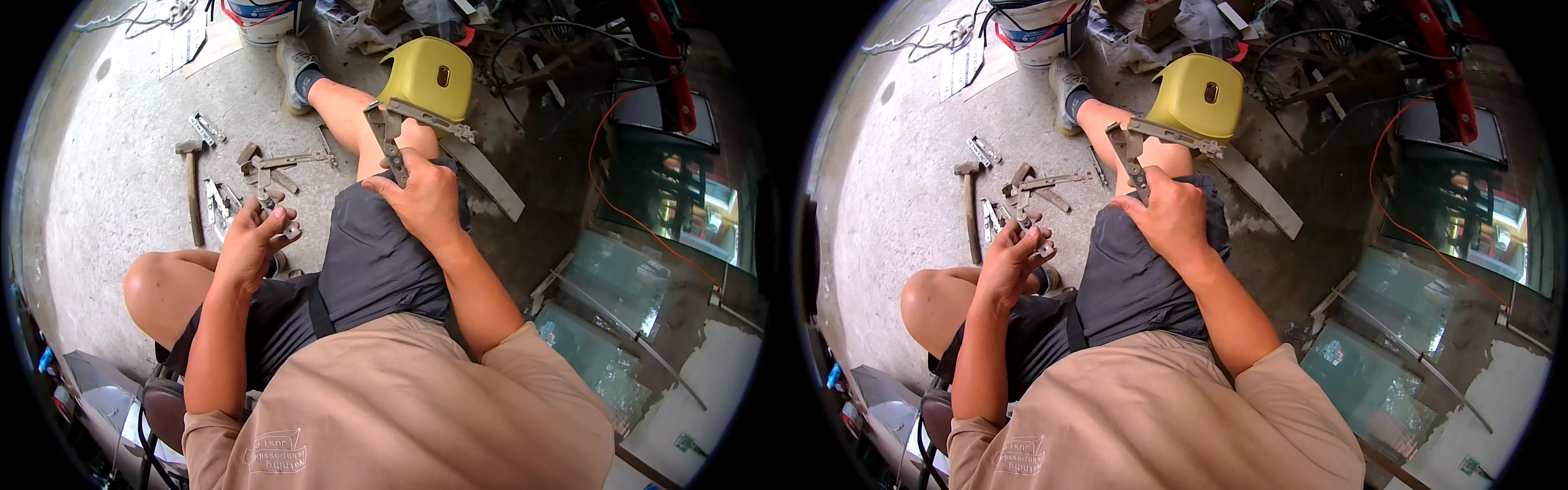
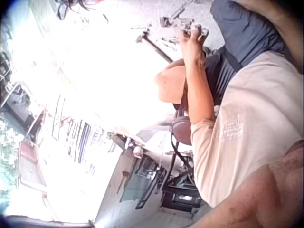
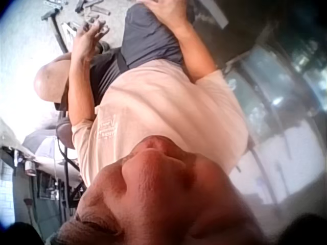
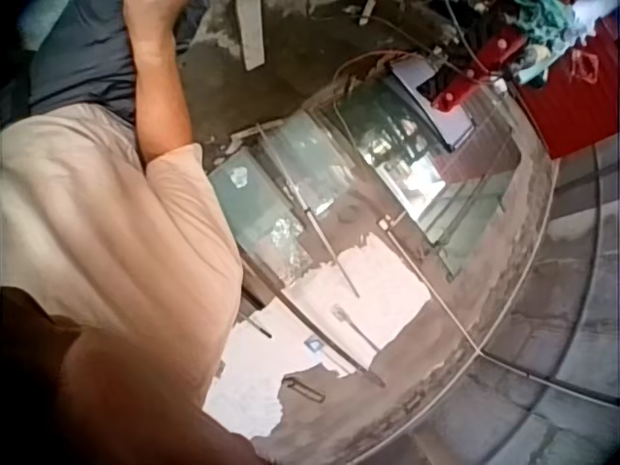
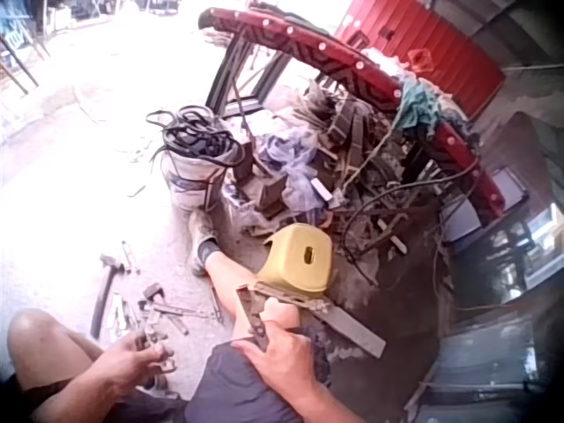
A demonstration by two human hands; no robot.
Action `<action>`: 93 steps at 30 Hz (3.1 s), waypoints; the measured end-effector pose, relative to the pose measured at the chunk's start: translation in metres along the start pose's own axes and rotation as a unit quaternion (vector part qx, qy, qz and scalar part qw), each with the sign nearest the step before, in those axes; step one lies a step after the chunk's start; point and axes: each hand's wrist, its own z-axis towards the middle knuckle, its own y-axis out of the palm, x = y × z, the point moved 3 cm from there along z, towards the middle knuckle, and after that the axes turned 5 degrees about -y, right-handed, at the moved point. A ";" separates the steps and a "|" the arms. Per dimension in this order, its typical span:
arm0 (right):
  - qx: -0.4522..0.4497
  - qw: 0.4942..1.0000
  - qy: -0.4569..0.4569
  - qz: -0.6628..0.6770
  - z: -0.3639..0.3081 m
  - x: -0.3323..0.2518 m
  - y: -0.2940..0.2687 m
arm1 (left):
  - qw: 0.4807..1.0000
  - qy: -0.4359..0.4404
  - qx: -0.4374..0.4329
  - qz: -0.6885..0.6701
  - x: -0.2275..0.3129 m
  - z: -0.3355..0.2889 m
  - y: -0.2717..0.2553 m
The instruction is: The person manipulates and aligns metal hinge components by hand, fitting pieces together and checking their movement while sitting in a workshop area.
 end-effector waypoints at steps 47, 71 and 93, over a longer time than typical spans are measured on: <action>0.017 0.997 -0.014 0.068 0.005 -0.011 -0.011 | 1.000 -0.006 0.004 0.003 0.001 -0.001 0.002; -0.204 0.736 -0.020 0.645 0.005 -0.021 -0.034 | 1.000 -0.009 0.002 0.008 0.001 0.001 0.001; -0.181 0.683 -0.015 0.708 0.003 -0.012 -0.031 | 0.997 0.046 -0.044 -0.045 0.007 -0.004 0.004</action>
